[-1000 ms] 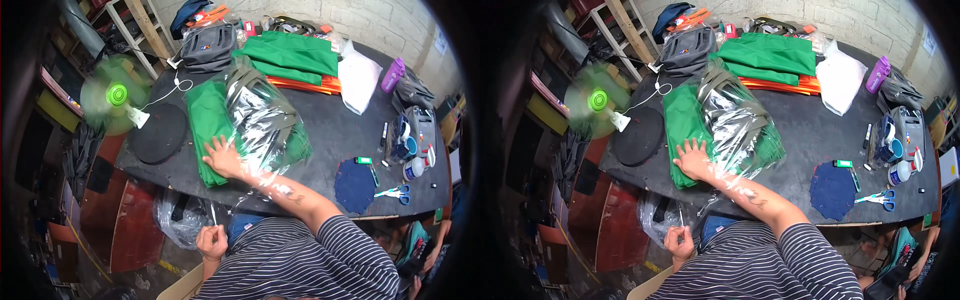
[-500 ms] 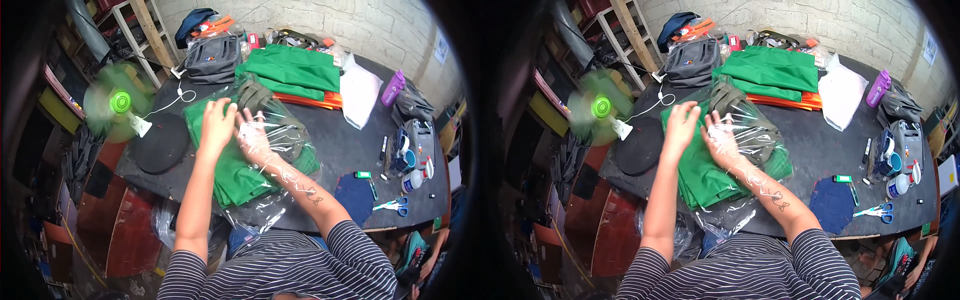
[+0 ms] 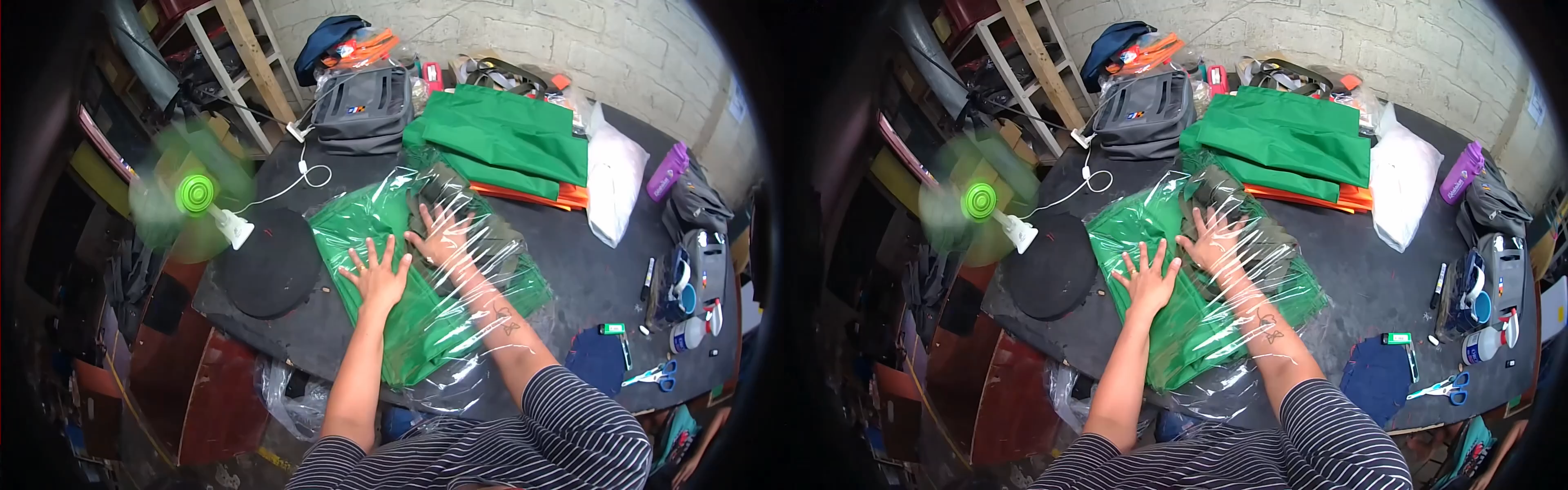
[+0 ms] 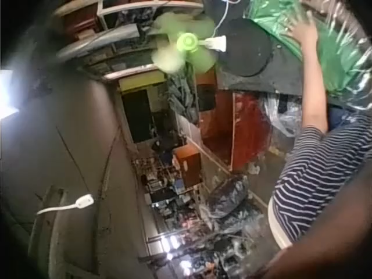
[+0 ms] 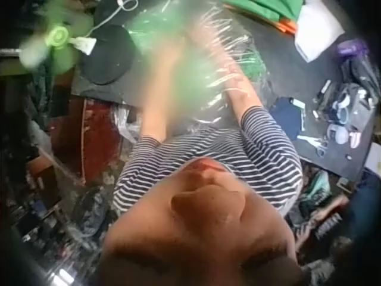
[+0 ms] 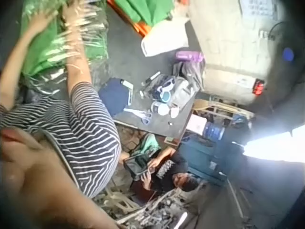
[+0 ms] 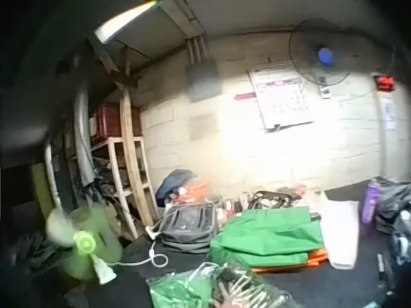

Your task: Packaging a green textile product into a plastic bag and then using thread nippers to trim loose threads from a grey bag.

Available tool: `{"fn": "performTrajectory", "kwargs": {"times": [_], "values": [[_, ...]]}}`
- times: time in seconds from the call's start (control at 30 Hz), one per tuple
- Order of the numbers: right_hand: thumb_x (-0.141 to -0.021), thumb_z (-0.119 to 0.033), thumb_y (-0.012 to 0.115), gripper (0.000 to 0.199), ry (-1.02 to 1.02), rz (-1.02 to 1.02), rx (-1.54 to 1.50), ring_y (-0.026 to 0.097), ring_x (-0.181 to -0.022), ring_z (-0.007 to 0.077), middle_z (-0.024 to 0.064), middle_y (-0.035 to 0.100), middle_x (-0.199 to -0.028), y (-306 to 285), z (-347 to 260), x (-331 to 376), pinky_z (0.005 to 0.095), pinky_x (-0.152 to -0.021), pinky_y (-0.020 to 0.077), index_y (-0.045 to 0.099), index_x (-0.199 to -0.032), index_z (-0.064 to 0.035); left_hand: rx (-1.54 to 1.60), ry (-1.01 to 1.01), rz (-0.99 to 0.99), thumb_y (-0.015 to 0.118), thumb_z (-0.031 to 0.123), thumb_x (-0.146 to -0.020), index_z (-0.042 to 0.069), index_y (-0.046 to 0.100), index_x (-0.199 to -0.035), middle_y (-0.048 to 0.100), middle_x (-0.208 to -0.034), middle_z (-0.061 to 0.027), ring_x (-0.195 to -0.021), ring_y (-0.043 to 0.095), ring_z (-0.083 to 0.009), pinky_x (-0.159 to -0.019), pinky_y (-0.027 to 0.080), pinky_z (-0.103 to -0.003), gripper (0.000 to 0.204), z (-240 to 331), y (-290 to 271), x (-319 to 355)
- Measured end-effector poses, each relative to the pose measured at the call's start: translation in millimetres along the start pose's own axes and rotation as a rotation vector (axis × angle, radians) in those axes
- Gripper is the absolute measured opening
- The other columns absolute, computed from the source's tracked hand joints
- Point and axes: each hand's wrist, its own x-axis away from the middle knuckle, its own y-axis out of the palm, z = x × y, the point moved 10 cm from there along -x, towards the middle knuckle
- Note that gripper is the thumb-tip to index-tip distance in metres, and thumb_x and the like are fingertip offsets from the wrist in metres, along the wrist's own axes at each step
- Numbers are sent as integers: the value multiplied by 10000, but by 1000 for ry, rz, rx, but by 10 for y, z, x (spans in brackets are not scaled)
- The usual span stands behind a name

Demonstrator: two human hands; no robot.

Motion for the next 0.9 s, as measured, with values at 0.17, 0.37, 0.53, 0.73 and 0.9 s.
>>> {"fn": "performTrajectory", "kwargs": {"times": [0.17,0.37,0.53,0.73,0.9], "values": [[-868,-558,436,679,-119,295,50,312,-1335,352,171,364,-1424,-142,-76,198,744,-998,67,374,-1407,-150,67,197,522,650,400,-803,41,649,-1084,578,-1073,-147,-1069,474,-328,-877,358,-481,456,261,-841,-166],[-874,-531,435,681,-23,192,-123,131,-1396,381,123,202,-1521,-81,-72,645,751,-967,111,334,-1428,-148,84,624,281,445,556,-891,227,212,-1477,166,-1529,-155,-1414,92,-378,-1073,48,-641,712,1386,-382,-655],[-880,-496,410,661,12,-38,43,43,-1397,440,110,173,-1525,-50,-79,818,799,-942,62,334,-1432,-140,226,538,-50,265,595,-929,231,247,-1468,151,-1537,-127,-1428,86,-307,-1088,-55,-604,650,1713,291,-959],[-884,-497,363,703,46,-52,-21,8,-1386,475,178,112,-1529,98,-35,774,805,-935,32,229,-1466,-125,295,590,124,361,539,-930,210,349,-1428,270,-1492,-162,-1392,216,-340,-1128,70,-515,597,1824,222,-936],[-874,-595,383,714,-12,168,97,105,-1390,425,201,253,-1477,-116,-10,730,759,-990,11,384,-1404,-117,896,611,272,526,274,-927,101,403,-1388,313,-1462,-203,-1392,213,-348,-1118,189,-433,508,1461,-670,-834]]}}
